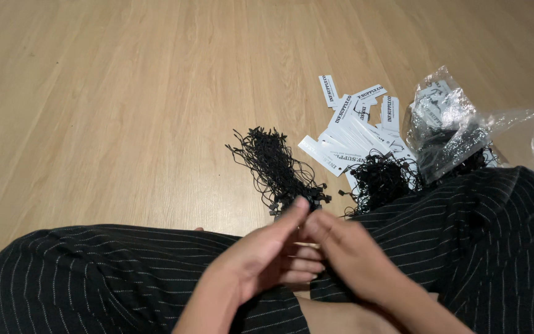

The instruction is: The person sits on the floor and attaches white rectangular tags to a bundle of black cords. They pick up a tag, thread the cord through a hole in the tag, and place the tagged item aside.

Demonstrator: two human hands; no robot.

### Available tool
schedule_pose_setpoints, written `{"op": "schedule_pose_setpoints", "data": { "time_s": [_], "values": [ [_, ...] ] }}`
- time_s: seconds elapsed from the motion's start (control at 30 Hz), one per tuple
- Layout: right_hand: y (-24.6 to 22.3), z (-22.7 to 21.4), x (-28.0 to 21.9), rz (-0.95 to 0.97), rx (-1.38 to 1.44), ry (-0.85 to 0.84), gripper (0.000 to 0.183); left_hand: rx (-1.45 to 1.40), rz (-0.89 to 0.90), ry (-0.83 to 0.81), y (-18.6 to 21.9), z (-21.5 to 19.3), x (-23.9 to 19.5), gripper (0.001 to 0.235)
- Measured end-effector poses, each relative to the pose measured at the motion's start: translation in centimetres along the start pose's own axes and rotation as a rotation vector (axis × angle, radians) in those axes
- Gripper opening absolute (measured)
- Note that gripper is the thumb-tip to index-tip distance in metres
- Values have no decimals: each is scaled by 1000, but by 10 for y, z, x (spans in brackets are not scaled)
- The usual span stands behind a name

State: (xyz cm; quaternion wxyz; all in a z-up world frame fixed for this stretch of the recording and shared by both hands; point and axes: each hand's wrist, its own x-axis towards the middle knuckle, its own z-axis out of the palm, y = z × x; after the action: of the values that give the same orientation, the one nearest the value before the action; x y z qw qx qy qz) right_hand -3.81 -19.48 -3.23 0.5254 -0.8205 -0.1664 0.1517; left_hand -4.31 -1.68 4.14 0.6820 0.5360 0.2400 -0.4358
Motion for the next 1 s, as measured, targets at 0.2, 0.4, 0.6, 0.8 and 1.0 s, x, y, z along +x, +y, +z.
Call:
{"op": "schedule_pose_setpoints", "data": {
  "time_s": [0.2, 0.4, 0.6, 0.8, 1.0],
  "values": [
    [-26, 3, -4, -28, -117, -99, 30, -299, 246, 293, -3, 0, 14, 32],
    [-14, -13, 7, 295, -75, 48, 38, -499, 235, 407, 11, -8, 0, 31],
    [-16, -19, 9, 468, 225, 66, 30, -372, 301, 433, 30, -15, 4, 32],
    [-11, -34, 20, 561, 526, 398, 23, -314, 427, 450, 58, -35, 32, 31],
    [4, -28, 33, 575, 461, 429, 26, -329, 461, 530, 86, -50, 54, 24]
  ]
}}
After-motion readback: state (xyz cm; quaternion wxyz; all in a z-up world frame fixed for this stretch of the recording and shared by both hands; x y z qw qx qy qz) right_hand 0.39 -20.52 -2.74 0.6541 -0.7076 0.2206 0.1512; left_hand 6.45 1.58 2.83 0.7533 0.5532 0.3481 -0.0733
